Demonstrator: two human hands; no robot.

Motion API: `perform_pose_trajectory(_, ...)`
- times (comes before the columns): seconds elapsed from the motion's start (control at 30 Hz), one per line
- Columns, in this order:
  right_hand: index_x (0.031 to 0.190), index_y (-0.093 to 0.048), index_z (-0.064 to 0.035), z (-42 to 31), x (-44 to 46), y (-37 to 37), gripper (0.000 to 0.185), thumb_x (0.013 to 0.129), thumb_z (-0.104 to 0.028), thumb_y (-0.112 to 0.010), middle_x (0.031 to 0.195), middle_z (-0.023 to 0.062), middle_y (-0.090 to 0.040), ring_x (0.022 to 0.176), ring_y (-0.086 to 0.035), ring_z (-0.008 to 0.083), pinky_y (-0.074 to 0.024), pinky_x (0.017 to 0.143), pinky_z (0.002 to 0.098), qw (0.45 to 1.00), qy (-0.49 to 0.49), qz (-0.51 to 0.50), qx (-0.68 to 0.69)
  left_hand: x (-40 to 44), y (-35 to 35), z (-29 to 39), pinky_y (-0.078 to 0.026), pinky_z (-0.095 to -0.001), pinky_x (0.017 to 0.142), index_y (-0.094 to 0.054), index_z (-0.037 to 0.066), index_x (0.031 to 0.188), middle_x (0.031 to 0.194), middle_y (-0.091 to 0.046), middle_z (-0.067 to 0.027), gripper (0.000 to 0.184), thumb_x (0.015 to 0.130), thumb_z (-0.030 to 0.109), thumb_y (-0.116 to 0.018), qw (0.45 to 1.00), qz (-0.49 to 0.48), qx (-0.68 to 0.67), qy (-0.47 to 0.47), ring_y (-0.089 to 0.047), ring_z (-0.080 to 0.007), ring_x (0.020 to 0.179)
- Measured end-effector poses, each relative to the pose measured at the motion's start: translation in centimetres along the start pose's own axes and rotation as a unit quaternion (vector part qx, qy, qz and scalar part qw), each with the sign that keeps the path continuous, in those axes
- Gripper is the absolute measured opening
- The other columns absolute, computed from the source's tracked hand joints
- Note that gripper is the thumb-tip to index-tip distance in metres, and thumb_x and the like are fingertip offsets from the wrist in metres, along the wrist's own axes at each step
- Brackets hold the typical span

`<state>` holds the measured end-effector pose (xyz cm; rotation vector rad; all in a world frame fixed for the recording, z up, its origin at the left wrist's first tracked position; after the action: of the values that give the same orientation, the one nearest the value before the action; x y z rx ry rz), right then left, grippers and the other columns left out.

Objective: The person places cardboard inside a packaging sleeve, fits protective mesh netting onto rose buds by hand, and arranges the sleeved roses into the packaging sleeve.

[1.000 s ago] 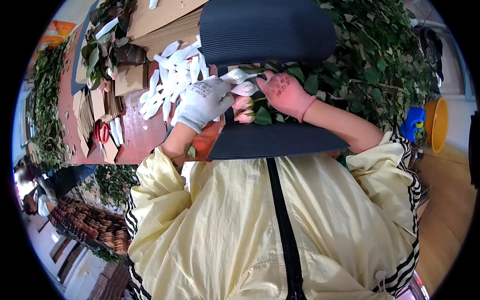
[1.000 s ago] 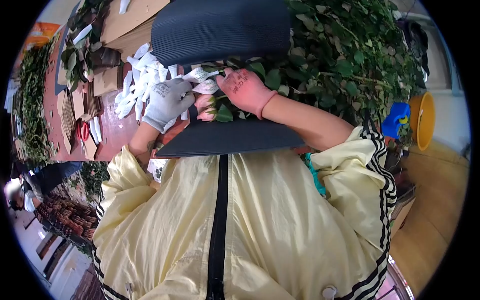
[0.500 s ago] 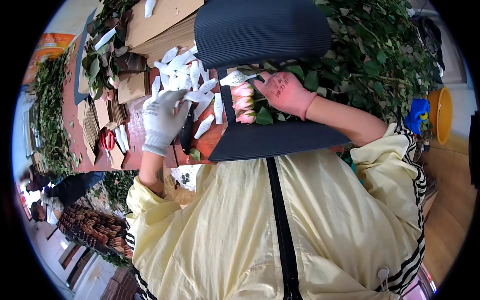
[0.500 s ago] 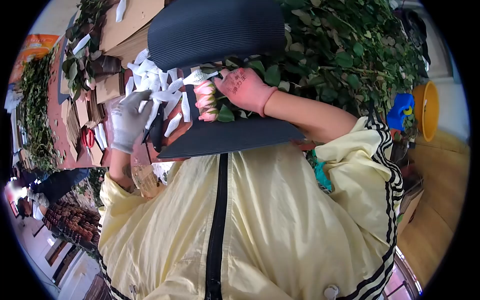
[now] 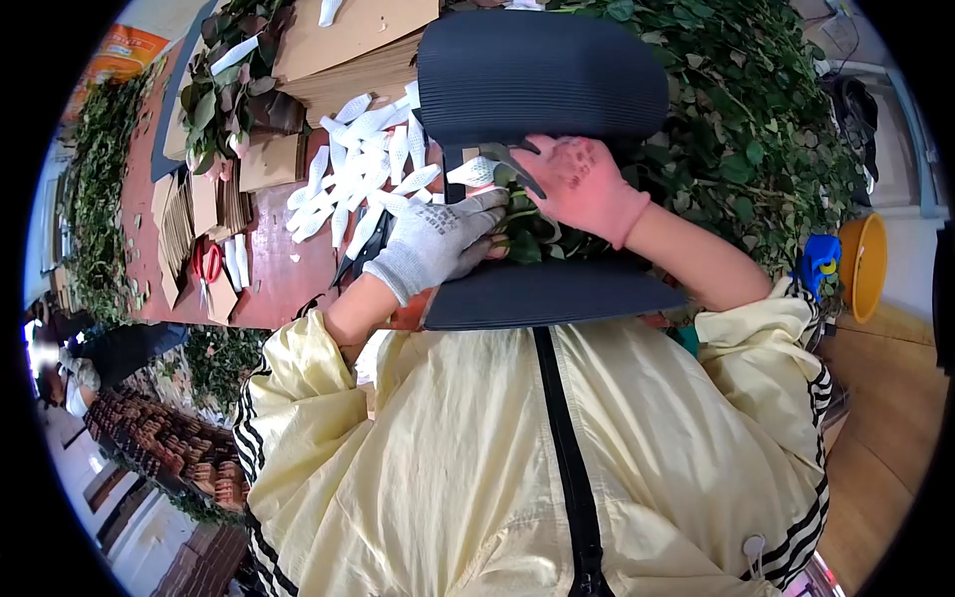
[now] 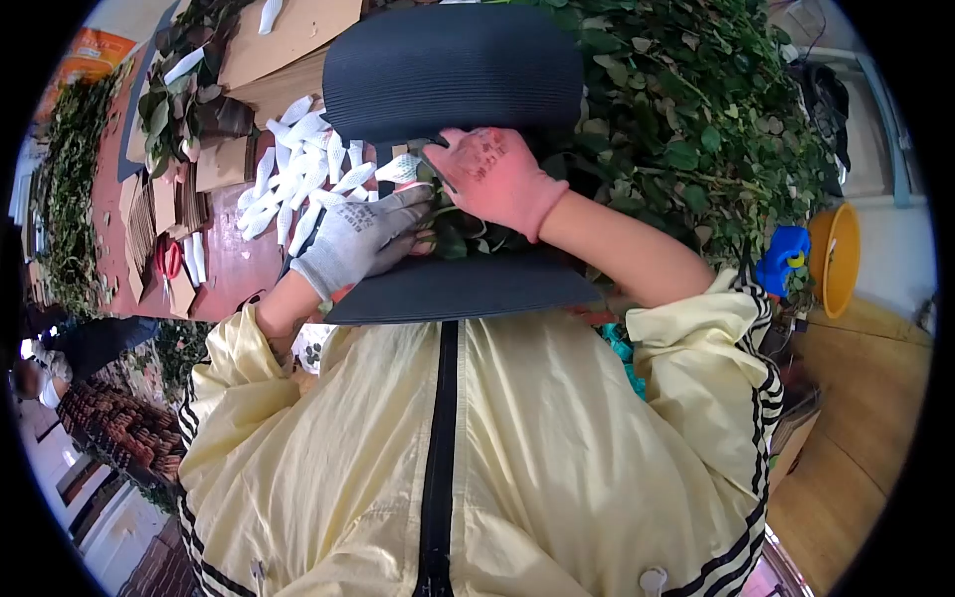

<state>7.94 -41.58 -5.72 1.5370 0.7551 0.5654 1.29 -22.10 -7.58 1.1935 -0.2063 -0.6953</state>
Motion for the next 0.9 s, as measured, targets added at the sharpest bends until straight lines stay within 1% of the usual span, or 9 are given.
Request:
perform_pose_trajectory(0.07,0.106,-0.055,-0.0096,0.3,1.3,-1.6,0.030,0.080,-0.025,-0.059,0.110,0.0094,-0.058,0.092,-0.062,0.0247,-0.0503,0.075,0.0384,0.997,0.008,-0.060,-0.050,0.1,-0.5,-0.3,-0.047,-0.0439,0.079,-0.057,0.018,0.122,0.133,-0.050,0.0005,0.040,0.086,0.034,-0.052,0.999,-0.018,-0.022,0.020,-0.063,-0.0226,0.096)
perform_pose_trajectory(0.1,0.100,-0.055,-0.0089,0.6,1.7,-2.2,0.023,0.081,-0.022,-0.057,0.104,0.0090,-0.060,0.092,-0.063,0.0250,-0.0506,0.074,0.0370,0.995,0.014,-0.070,-0.065,0.0,-1.4,-0.8,-0.047,-0.0439,0.077,-0.056,0.018,0.122,0.134,-0.050,0.0009,0.039,0.085,0.033,-0.052,0.999,0.026,0.004,-0.017,-0.064,-0.0227,0.094)
perform_pose_trajectory(0.17,0.101,-0.055,-0.0087,0.9,2.0,-2.0,0.023,0.081,-0.021,-0.056,0.102,0.0090,-0.061,0.092,-0.063,0.0251,-0.0506,0.074,0.0369,0.994,0.015,-0.083,-0.070,0.0,-1.5,-1.0,-0.047,-0.0439,0.076,-0.056,0.019,0.122,0.134,-0.049,0.0012,0.039,0.085,0.032,-0.052,0.995,0.076,0.030,-0.049,-0.065,-0.0229,0.092)
perform_pose_trajectory(0.27,0.104,-0.056,-0.0085,1.2,1.9,-2.5,0.024,0.081,-0.017,-0.054,0.102,0.0094,-0.062,0.091,-0.063,0.0255,-0.0508,0.075,0.0366,0.997,0.038,-0.049,-0.056,-0.4,-1.1,-0.3,-0.047,-0.0446,0.077,-0.057,0.019,0.120,0.135,-0.048,0.0031,0.037,0.085,0.030,-0.052,0.999,0.009,-0.031,0.016,-0.065,-0.0228,0.090)
perform_pose_trajectory(0.33,0.107,-0.056,-0.0089,1.1,2.1,-1.6,0.027,0.081,-0.015,-0.053,0.105,0.0106,-0.062,0.092,-0.063,0.0259,-0.0507,0.077,0.0366,0.990,0.010,-0.123,-0.071,0.1,-1.7,-0.5,-0.047,-0.0448,0.077,-0.058,0.018,0.117,0.135,-0.048,0.0039,0.035,0.085,0.030,-0.052,0.999,0.014,-0.035,0.011,-0.065,-0.0223,0.090)
perform_pose_trajectory(0.53,0.110,-0.056,-0.0094,1.8,0.8,-3.1,0.031,0.080,-0.013,-0.053,0.107,0.0123,-0.062,0.091,-0.063,0.0261,-0.0510,0.077,0.0372,0.995,0.024,-0.052,-0.082,0.1,-2.1,-0.7,-0.047,-0.0462,0.079,-0.059,0.019,0.117,0.133,-0.049,0.0027,0.034,0.086,0.031,-0.050,0.999,0.011,-0.036,0.022,-0.065,-0.0225,0.091)
perform_pose_trajectory(0.6,0.111,-0.057,-0.0107,1.8,1.0,-1.8,0.031,0.080,-0.013,-0.052,0.109,0.0122,-0.061,0.092,-0.063,0.0262,-0.0510,0.077,0.0373,0.994,-0.004,-0.099,-0.053,0.1,-2.2,-0.7,-0.048,-0.0456,0.078,-0.059,0.019,0.117,0.133,-0.049,0.0026,0.035,0.086,0.030,-0.050,0.999,0.014,-0.047,0.023,-0.065,-0.0229,0.091)
perform_pose_trajectory(0.83,0.112,-0.058,-0.0115,1.5,0.8,-3.3,0.032,0.081,-0.013,-0.052,0.111,0.0118,-0.060,0.096,-0.062,0.0251,-0.0507,0.078,0.0357,0.991,-0.010,-0.112,-0.078,0.1,-1.8,-0.6,-0.049,-0.0415,0.077,-0.059,0.017,0.116,0.130,-0.052,0.0022,0.034,0.086,0.029,-0.050,0.998,0.021,-0.050,0.016,-0.064,-0.0240,0.093)
perform_pose_trajectory(0.9,0.113,-0.058,-0.0115,1.7,0.5,-4.4,0.033,0.081,-0.015,-0.052,0.111,0.0116,-0.060,0.097,-0.062,0.0248,-0.0500,0.080,0.0354,0.995,0.007,-0.044,-0.091,0.1,-1.5,-0.9,-0.049,-0.0414,0.078,-0.060,0.015,0.115,0.127,-0.054,-0.0006,0.033,0.085,0.028,-0.052,0.997,0.041,-0.067,-0.002,-0.064,-0.0248,0.094)
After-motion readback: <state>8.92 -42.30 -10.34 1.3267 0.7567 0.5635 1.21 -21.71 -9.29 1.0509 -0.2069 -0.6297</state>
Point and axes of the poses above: each hand's wrist, its own x-axis towards the middle knuckle, its own y-axis out of the back of the hand, z = x × y, the point moved 1 cm from there along x, towards the middle knuckle
